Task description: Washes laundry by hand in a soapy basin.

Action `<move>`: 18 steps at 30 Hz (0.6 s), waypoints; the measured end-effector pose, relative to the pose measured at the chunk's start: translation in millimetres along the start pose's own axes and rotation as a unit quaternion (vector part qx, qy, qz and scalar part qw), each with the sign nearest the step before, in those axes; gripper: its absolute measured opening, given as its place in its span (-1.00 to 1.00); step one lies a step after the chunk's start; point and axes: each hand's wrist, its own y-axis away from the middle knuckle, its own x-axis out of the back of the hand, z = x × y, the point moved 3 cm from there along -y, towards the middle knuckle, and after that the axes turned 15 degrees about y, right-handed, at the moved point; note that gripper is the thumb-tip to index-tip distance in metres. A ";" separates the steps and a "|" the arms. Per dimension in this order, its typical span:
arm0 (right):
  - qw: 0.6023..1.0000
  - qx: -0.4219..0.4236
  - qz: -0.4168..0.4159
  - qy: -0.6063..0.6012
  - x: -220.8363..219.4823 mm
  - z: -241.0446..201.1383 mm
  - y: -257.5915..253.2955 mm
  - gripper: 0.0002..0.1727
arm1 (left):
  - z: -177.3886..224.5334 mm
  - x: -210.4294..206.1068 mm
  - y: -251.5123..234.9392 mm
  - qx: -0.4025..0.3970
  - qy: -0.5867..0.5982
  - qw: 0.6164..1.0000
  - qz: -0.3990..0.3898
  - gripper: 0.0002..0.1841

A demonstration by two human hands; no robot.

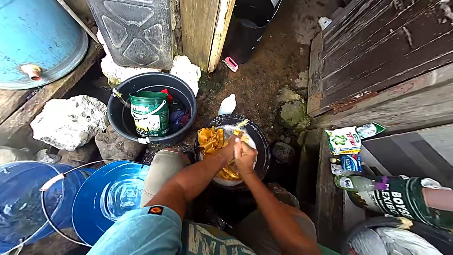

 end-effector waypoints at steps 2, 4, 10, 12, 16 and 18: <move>0.997 -0.022 -0.060 0.039 0.2 11.5 -4.6 -0.49 | -10.8 -5.0 -7.0 0.009 0.009 0.999 0.035 -0.47; 0.986 -0.095 -0.110 0.082 -4.1 45.1 -19.9 -0.39 | -17.9 -18.2 -7.7 0.023 -0.025 0.997 0.065 -0.42; 0.999 0.027 0.022 -0.002 -6.9 -2.8 2.0 -0.52 | -5.0 11.1 1.1 -0.021 -0.077 0.996 -0.040 -0.59; 0.998 -0.007 -0.047 0.041 -9.5 17.7 -5.8 -0.51 | -15.8 1.6 -5.3 0.002 -0.034 0.999 0.014 -0.60; 0.991 -0.096 -0.073 0.059 -5.2 40.4 -19.4 -0.47 | -7.9 -10.5 -6.7 0.025 -0.083 0.996 0.038 -0.50; 0.999 -0.042 -0.026 0.003 -4.1 7.8 -5.3 -0.62 | -4.3 3.7 -5.3 0.000 -0.093 0.996 0.010 -0.57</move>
